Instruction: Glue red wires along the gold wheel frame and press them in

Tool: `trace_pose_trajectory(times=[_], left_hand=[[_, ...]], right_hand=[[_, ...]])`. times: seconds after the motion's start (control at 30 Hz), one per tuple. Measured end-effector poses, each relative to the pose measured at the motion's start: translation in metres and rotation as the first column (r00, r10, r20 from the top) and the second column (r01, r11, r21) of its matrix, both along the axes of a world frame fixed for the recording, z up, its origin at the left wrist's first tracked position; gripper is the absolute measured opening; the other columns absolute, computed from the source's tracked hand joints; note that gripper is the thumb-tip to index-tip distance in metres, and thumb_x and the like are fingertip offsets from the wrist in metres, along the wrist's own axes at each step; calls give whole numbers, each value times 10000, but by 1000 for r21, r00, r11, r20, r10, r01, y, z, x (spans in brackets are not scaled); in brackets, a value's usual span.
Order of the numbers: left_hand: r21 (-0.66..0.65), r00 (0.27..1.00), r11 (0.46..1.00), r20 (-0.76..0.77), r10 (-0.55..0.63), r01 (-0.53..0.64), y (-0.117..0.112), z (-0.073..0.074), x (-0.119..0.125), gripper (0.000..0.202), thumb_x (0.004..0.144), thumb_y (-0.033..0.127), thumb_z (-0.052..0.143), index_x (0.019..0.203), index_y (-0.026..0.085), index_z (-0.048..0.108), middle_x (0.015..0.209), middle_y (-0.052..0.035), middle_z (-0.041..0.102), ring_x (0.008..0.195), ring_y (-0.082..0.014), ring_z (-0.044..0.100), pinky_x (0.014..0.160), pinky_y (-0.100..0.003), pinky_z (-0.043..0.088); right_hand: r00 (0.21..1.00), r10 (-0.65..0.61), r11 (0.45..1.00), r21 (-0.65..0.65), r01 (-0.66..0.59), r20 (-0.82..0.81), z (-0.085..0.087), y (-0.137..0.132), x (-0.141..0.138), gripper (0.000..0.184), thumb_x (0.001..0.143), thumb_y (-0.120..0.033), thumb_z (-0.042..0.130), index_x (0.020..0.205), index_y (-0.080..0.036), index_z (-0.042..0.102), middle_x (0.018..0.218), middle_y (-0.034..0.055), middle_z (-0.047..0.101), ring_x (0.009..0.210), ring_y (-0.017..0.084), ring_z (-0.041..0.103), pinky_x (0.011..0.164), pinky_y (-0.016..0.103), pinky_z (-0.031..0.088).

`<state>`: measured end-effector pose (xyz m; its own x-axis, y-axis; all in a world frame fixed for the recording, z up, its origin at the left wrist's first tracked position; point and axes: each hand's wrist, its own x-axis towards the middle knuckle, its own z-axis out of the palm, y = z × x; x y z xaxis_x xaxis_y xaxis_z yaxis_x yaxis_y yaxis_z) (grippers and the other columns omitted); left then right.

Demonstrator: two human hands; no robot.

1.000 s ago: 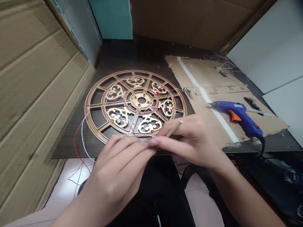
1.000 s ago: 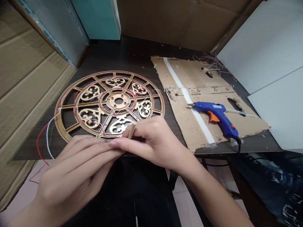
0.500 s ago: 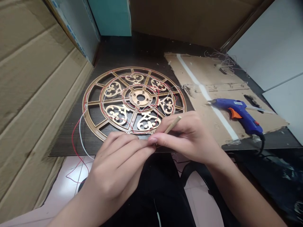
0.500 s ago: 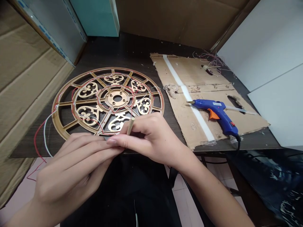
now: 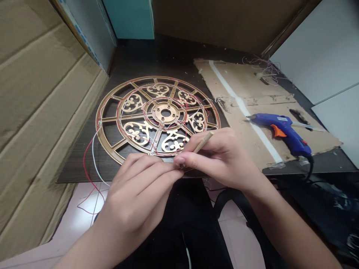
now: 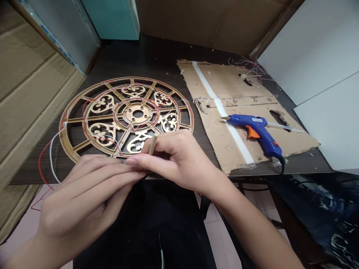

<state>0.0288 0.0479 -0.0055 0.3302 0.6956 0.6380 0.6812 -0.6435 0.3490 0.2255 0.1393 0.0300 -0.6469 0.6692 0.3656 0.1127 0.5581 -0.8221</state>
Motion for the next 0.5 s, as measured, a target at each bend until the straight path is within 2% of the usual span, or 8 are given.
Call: trace_pose_trajectory(times=[0.27, 0.5], left_hand=[[30, 999, 999, -47, 23, -22, -3, 1, 1, 314, 867, -26, 729, 1143, 123, 724, 1107, -48, 760, 984, -164, 642, 907, -377, 491], [38, 994, 998, -94, 48, -45, -8, 0, 3, 299, 878, -27, 702, 1154, 87, 705, 1133, -90, 751, 1006, -203, 655, 913, -409, 474]], right_hand=[[1000, 22, 995, -94, -24, -22, -2, 2, 0, 281, 969, -216, 823, 708, -151, 744, 814, -1, 792, 729, 116, 732, 624, 208, 536], [999, 3, 997, -71, -6, -39, -1, 0, -1, 276, 932, -159, 850, 675, -155, 750, 807, -3, 796, 738, 119, 748, 642, 199, 552]])
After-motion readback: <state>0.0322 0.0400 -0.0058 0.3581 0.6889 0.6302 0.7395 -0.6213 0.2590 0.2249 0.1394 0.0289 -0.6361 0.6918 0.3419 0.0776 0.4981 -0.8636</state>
